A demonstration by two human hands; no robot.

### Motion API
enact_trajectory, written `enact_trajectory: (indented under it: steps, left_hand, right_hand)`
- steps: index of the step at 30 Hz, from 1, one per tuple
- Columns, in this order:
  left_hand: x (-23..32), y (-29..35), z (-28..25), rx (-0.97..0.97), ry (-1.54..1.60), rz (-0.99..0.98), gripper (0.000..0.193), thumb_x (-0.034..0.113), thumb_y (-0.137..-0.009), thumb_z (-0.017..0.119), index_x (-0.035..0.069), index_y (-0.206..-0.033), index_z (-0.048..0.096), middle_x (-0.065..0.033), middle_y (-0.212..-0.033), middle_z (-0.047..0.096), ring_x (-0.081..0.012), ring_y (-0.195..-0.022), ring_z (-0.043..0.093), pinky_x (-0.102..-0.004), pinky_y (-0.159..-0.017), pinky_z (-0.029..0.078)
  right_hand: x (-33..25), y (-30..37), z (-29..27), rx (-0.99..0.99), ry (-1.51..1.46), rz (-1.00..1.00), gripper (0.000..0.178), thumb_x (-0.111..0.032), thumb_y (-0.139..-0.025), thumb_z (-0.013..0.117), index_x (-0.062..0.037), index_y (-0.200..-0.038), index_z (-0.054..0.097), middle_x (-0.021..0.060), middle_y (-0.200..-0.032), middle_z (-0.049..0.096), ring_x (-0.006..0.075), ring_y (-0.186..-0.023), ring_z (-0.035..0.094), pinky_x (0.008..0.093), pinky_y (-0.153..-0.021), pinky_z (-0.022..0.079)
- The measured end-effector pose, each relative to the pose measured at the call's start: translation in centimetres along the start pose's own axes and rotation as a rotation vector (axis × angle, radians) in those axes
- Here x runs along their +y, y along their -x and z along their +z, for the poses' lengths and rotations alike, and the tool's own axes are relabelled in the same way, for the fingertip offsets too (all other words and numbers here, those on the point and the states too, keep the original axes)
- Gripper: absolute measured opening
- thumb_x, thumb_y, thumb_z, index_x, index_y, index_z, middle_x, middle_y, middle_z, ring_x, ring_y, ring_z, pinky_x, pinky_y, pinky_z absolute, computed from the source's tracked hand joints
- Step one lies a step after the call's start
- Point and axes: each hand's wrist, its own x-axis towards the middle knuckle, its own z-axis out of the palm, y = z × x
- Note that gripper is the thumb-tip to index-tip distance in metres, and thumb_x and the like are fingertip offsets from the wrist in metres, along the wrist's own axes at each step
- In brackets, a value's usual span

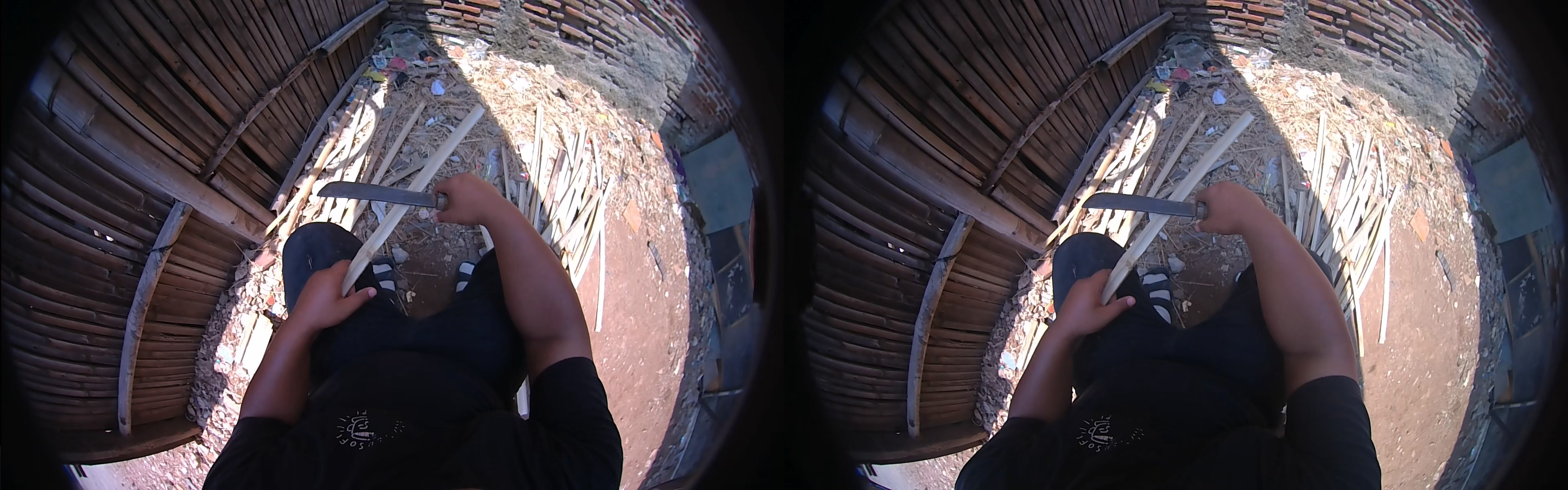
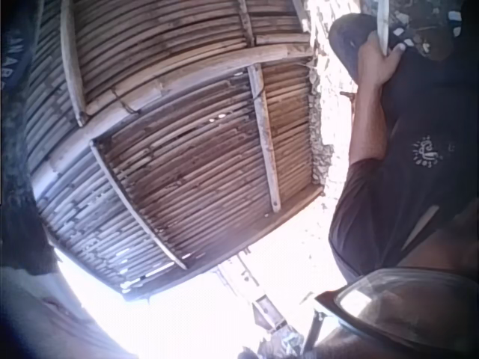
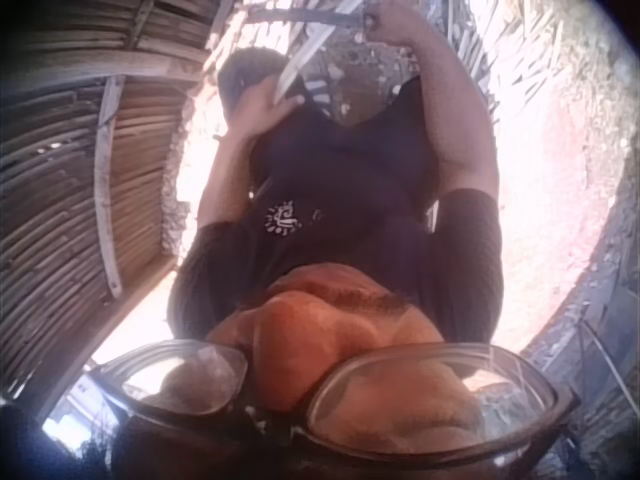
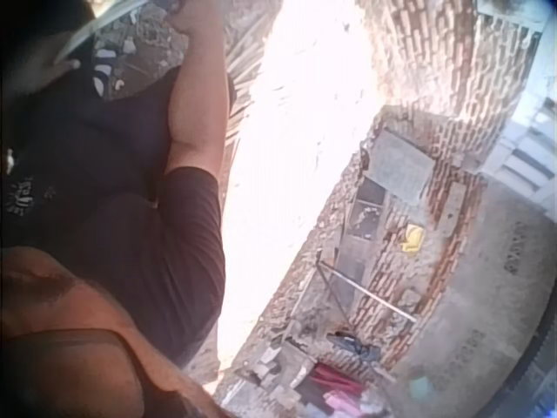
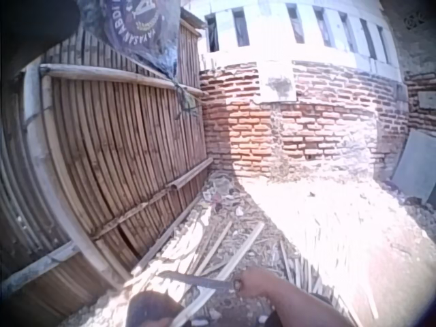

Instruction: The person shaves thin strips of wood from a larger piece by hand using a blade, repeatedly sliding the tool along the length of the wood.

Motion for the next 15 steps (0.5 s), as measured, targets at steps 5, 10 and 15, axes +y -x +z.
enact_trajectory:
  steps: [5,10,15]
  left_hand:
    - [0.2,0.0,-0.1,-0.002,0.016,-0.013,0.052,0.04,-0.086,0.083,0.0,-0.115,0.066,-0.0163,-0.08,0.07,-0.0347,-0.075,0.072,-0.0441,-0.069,0.055]
    - [0.4,-0.1,-0.2,-0.025,-0.002,-0.02,0.052,0.04,-0.086,0.084,0.0,-0.113,0.065,-0.0163,-0.081,0.07,-0.0352,-0.076,0.072,-0.0445,-0.069,0.055]
    - [0.1,-0.1,-0.1,-0.015,-0.002,-0.014,0.051,0.04,-0.086,0.084,0.0,-0.113,0.065,-0.0163,-0.081,0.07,-0.0351,-0.076,0.072,-0.0443,-0.069,0.055]
  right_hand:
    - [0.4,0.1,-0.2,0.001,-0.022,0.042,0.054,-0.04,-0.078,0.085,-0.0119,-0.122,0.074,0.0179,-0.11,0.075,0.038,-0.11,0.071,0.0497,-0.094,0.056]
    - [1.1,0.5,-0.6,0.14,-0.034,0.164,0.049,-0.04,-0.078,0.085,-0.0102,-0.116,0.076,0.017,-0.109,0.076,0.0376,-0.109,0.071,0.0496,-0.094,0.056]
    - [-0.1,0.2,0.0,0.021,-0.004,0.037,0.048,-0.039,-0.078,0.084,-0.0097,-0.115,0.075,0.0176,-0.11,0.075,0.0375,-0.109,0.071,0.0499,-0.093,0.056]
